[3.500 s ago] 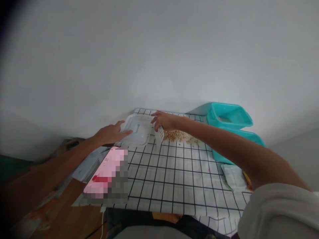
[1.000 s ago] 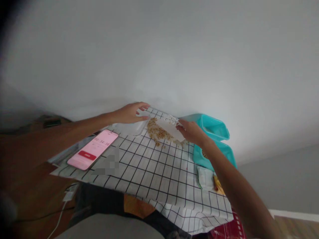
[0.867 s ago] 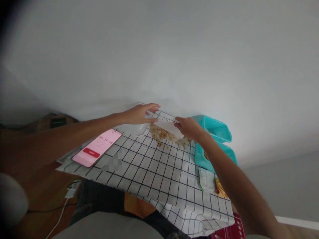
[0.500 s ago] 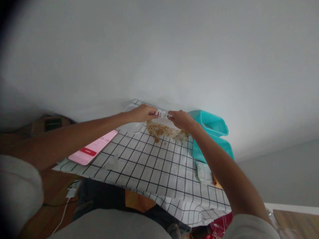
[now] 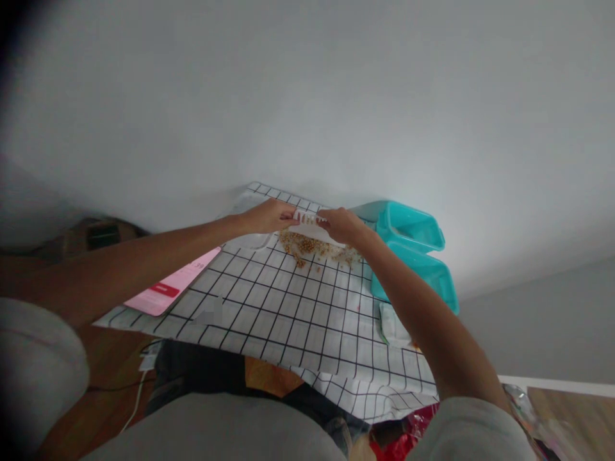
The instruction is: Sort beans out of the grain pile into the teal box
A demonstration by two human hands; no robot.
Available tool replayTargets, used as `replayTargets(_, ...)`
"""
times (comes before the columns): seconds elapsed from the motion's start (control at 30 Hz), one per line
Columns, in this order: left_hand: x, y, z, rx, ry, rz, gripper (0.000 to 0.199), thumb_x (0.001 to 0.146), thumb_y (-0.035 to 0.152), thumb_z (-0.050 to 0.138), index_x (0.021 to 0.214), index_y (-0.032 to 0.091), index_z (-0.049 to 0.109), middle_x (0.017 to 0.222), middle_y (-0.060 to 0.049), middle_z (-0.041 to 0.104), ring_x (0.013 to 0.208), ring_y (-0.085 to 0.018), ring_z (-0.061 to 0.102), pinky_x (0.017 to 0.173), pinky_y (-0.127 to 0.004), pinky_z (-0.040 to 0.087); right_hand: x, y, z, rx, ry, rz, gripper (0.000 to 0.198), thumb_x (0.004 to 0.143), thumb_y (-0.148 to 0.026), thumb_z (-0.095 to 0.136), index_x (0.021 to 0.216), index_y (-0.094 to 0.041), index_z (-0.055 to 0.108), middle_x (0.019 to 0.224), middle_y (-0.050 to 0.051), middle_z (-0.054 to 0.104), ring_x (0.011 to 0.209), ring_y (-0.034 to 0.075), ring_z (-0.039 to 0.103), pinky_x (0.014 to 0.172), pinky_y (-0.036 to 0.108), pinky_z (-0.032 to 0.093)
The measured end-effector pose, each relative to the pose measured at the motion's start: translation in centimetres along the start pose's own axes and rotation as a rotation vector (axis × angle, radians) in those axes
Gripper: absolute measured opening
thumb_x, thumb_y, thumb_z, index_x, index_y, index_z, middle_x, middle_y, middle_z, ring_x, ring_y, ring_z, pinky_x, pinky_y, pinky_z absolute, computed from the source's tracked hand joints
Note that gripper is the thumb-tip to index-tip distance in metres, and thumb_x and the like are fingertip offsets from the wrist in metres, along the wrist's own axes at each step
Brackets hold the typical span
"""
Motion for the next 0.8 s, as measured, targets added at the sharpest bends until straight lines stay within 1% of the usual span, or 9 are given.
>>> replayTargets(0.13, -0.23, -0.22, 0.19, -0.013, -0.002, -0.001, 0.017, 0.084, 0.029, 0.060, 0.090, 0.018, 0.072, 0.076, 0.000, 0.075, 0.070, -0.015, 0.065, 0.059, -0.022, 0.039, 0.06, -0.13, 0.17, -0.004, -0.005, -0.004, 0.031, 0.099, -0.033, 0.039, 0.114, -0.021, 0.064, 0.099, 0.010, 0.073, 0.081, 0.019, 0.064, 0.065, 0.028, 0.032)
replayTargets(0.2, -0.42, -0.15, 0.20, -0.019, 0.000, 0.002, 0.017, 0.085, 0.028, 0.060, 0.091, 0.018, 0.072, 0.077, 0.000, 0.075, 0.071, -0.015, 0.066, 0.060, -0.022, 0.039, -0.01, -0.30, 0.11, -0.005, -0.003, -0.011, 0.030, 0.099, -0.032, 0.039, 0.113, -0.021, 0.064, 0.099, 0.010, 0.073, 0.081, 0.019, 0.064, 0.065, 0.028, 0.032)
replayTargets(0.43, -0.73, -0.11, 0.31, -0.037, -0.007, 0.010, 0.019, 0.085, 0.028, 0.059, 0.092, 0.017, 0.072, 0.073, 0.000, 0.074, 0.066, -0.014, 0.064, 0.058, -0.022, 0.039, -0.21, -0.60, -0.04, 0.012, 0.000, -0.025, 0.031, 0.099, -0.032, 0.039, 0.113, -0.021, 0.064, 0.097, 0.009, 0.073, 0.078, 0.018, 0.063, 0.064, 0.028, 0.032)
replayTargets(0.6, -0.64, -0.41, 0.36, -0.027, 0.005, 0.010, 0.017, 0.083, 0.030, 0.061, 0.083, 0.016, 0.070, 0.066, 0.001, 0.070, 0.061, -0.013, 0.059, 0.056, -0.022, 0.036, -0.22, -0.42, 0.24, 0.029, 0.001, -0.014, 0.030, 0.098, -0.032, 0.039, 0.111, -0.021, 0.065, 0.098, 0.009, 0.073, 0.080, 0.019, 0.064, 0.065, 0.028, 0.033)
replayTargets(0.7, -0.63, -0.34, 0.24, -0.027, 0.019, 0.015, 0.017, 0.082, 0.030, 0.061, 0.080, 0.016, 0.070, 0.061, 0.002, 0.066, 0.058, -0.012, 0.056, 0.055, -0.022, 0.034, -0.12, -0.31, 0.46, 0.043, 0.001, -0.004, 0.031, 0.099, -0.033, 0.039, 0.113, -0.021, 0.065, 0.100, 0.010, 0.073, 0.082, 0.019, 0.065, 0.067, 0.027, 0.035)
replayTargets(0.8, -0.63, -0.20, 0.16, -0.036, 0.027, 0.019, 0.017, 0.083, 0.030, 0.061, 0.080, 0.017, 0.070, 0.063, 0.002, 0.067, 0.057, -0.011, 0.055, 0.054, -0.022, 0.034, -0.15, 0.06, 0.64, 0.058, 0.006, 0.010, 0.033, 0.098, -0.035, 0.040, 0.117, -0.022, 0.064, 0.102, 0.010, 0.073, 0.085, 0.020, 0.065, 0.070, 0.027, 0.038)
Point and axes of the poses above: each hand's wrist, its own x-axis towards the middle knuckle, its own z-axis out of the palm, y = z × x, the point moved 10 cm from there along x, towards the middle knuckle
